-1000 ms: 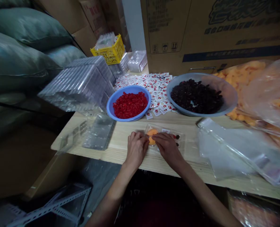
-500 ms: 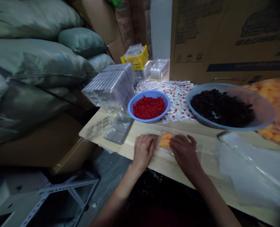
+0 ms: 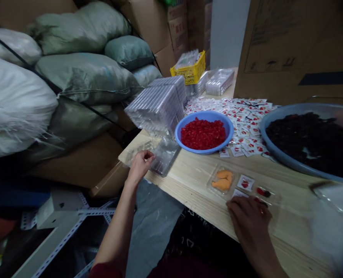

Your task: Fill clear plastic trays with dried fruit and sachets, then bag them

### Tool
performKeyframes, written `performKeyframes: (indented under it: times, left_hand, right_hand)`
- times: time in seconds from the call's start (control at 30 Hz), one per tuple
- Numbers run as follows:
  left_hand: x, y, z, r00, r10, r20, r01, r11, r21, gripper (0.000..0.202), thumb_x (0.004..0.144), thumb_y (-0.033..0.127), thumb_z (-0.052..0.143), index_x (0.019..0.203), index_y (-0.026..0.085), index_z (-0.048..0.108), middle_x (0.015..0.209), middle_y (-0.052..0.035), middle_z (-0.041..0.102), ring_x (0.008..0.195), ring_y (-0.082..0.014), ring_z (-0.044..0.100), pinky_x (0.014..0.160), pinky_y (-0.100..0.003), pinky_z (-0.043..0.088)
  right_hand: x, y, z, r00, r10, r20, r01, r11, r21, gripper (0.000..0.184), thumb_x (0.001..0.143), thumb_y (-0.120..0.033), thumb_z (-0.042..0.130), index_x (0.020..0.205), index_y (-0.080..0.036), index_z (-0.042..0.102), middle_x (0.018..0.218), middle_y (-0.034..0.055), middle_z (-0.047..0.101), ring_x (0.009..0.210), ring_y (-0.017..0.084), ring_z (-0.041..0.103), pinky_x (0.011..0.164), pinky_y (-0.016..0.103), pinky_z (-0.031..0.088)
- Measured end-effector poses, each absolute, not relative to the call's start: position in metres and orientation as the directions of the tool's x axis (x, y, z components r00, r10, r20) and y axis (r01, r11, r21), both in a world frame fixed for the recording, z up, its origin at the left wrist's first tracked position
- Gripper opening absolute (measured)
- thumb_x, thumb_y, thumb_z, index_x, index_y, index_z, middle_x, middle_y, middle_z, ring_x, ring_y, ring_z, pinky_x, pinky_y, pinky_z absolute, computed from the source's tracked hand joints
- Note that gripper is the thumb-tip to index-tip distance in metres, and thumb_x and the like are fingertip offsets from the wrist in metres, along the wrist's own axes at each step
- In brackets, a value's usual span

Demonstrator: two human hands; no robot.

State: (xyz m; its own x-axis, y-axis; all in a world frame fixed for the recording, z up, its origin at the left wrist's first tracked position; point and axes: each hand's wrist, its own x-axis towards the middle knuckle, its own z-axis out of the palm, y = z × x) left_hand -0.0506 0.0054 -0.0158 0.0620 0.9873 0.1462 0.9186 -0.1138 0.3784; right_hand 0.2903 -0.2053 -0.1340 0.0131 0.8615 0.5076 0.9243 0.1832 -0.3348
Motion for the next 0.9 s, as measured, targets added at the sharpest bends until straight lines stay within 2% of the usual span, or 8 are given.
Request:
performKeyframes:
  times: [0.17, 0.27, 0.4, 0.5, 0.57, 0.67, 0.73, 0.9]
  left_hand:
    - [-0.093, 0.015, -0.024, -0.031, 0.989, 0.146, 0.969, -0.006, 0.246, 0.025, 0.077, 0.030, 0.066, 0.098, 0.017, 0.067, 0.103, -0.0121, 0.067, 0.100, -0.0286, 0.059, 0.090, -0.038, 0.043]
    - [-0.109, 0.031, -0.035, -0.084, 0.990, 0.111, 0.967, 0.054, 0.250, 0.014, 0.079, 0.026, 0.062, 0.089, 0.017, 0.067, 0.091, -0.0107, 0.068, 0.089, -0.0264, 0.061, 0.083, -0.036, 0.044]
    - [-0.107, 0.048, -0.040, -0.068, 0.995, 0.072, 0.947, 0.042, 0.319, 0.009, 0.080, 0.024, 0.062, 0.078, 0.017, 0.066, 0.080, -0.0090, 0.068, 0.077, -0.0228, 0.062, 0.075, -0.032, 0.044]
    - [-0.082, 0.044, -0.039, -0.016, 0.993, 0.115, 0.917, -0.031, 0.398, 0.016, 0.085, 0.027, 0.055, 0.088, 0.016, 0.067, 0.092, -0.0109, 0.069, 0.087, -0.0228, 0.062, 0.079, -0.032, 0.043]
    - [-0.059, 0.034, -0.041, 0.052, 0.993, 0.109, 0.881, -0.098, 0.464, 0.022, 0.089, 0.033, 0.052, 0.094, 0.017, 0.067, 0.094, -0.0083, 0.069, 0.087, -0.0206, 0.061, 0.078, -0.030, 0.044]
    - [-0.026, 0.022, -0.052, 0.182, 0.983, 0.005, 0.813, -0.153, 0.562, 0.026, 0.082, 0.043, 0.062, 0.085, 0.018, 0.067, 0.077, -0.0014, 0.067, 0.070, -0.0159, 0.059, 0.065, -0.026, 0.042]
    - [-0.013, 0.020, -0.060, 0.212, 0.976, -0.056, 0.785, -0.136, 0.604, 0.027, 0.077, 0.044, 0.067, 0.078, 0.017, 0.067, 0.067, 0.0010, 0.063, 0.061, -0.0137, 0.054, 0.058, -0.025, 0.038]
    - [-0.012, 0.028, -0.069, 0.208, 0.972, -0.107, 0.760, -0.092, 0.643, 0.030, 0.081, 0.044, 0.059, 0.076, 0.016, 0.065, 0.064, 0.0016, 0.059, 0.058, -0.0118, 0.049, 0.057, -0.024, 0.037]
  right_hand:
    - [0.298, -0.207, -0.137, 0.005, 0.848, 0.530, 0.923, 0.200, -0.330, 0.023, 0.100, -0.024, 0.049, 0.092, -0.025, 0.071, 0.099, 0.0039, 0.073, 0.096, 0.023, 0.062, 0.091, 0.043, 0.030]
    - [0.299, -0.207, -0.142, 0.006, 0.841, 0.541, 0.920, 0.207, -0.331, 0.025, 0.101, -0.024, 0.048, 0.091, -0.024, 0.071, 0.097, 0.0041, 0.073, 0.095, 0.023, 0.063, 0.092, 0.044, 0.030]
    - [0.303, -0.206, -0.146, -0.062, 0.820, 0.569, 0.922, 0.265, -0.282, 0.024, 0.098, -0.024, 0.050, 0.092, -0.026, 0.072, 0.097, 0.0027, 0.075, 0.092, 0.022, 0.063, 0.093, 0.044, 0.029]
    - [0.303, -0.208, -0.144, -0.033, 0.845, 0.534, 0.922, 0.233, -0.311, 0.027, 0.097, -0.018, 0.048, 0.090, -0.026, 0.073, 0.099, 0.0026, 0.075, 0.096, 0.022, 0.064, 0.097, 0.045, 0.028]
    - [0.303, -0.212, -0.141, -0.016, 0.865, 0.502, 0.913, 0.217, -0.345, 0.029, 0.096, -0.015, 0.048, 0.088, -0.026, 0.074, 0.099, 0.0021, 0.076, 0.099, 0.022, 0.064, 0.100, 0.045, 0.027]
    - [0.306, -0.218, -0.139, -0.021, 0.872, 0.488, 0.901, 0.229, -0.369, 0.029, 0.094, -0.013, 0.051, 0.088, -0.027, 0.076, 0.099, 0.0017, 0.077, 0.100, 0.023, 0.065, 0.101, 0.045, 0.028]
    - [0.310, -0.223, -0.139, -0.030, 0.876, 0.482, 0.901, 0.232, -0.366, 0.029, 0.094, -0.014, 0.051, 0.088, -0.028, 0.077, 0.100, 0.0018, 0.077, 0.100, 0.023, 0.065, 0.101, 0.045, 0.029]
    - [0.323, -0.233, -0.145, -0.093, 0.858, 0.505, 0.920, 0.268, -0.285, 0.026, 0.093, -0.019, 0.052, 0.095, -0.029, 0.076, 0.105, 0.0016, 0.076, 0.102, 0.025, 0.064, 0.099, 0.046, 0.029]
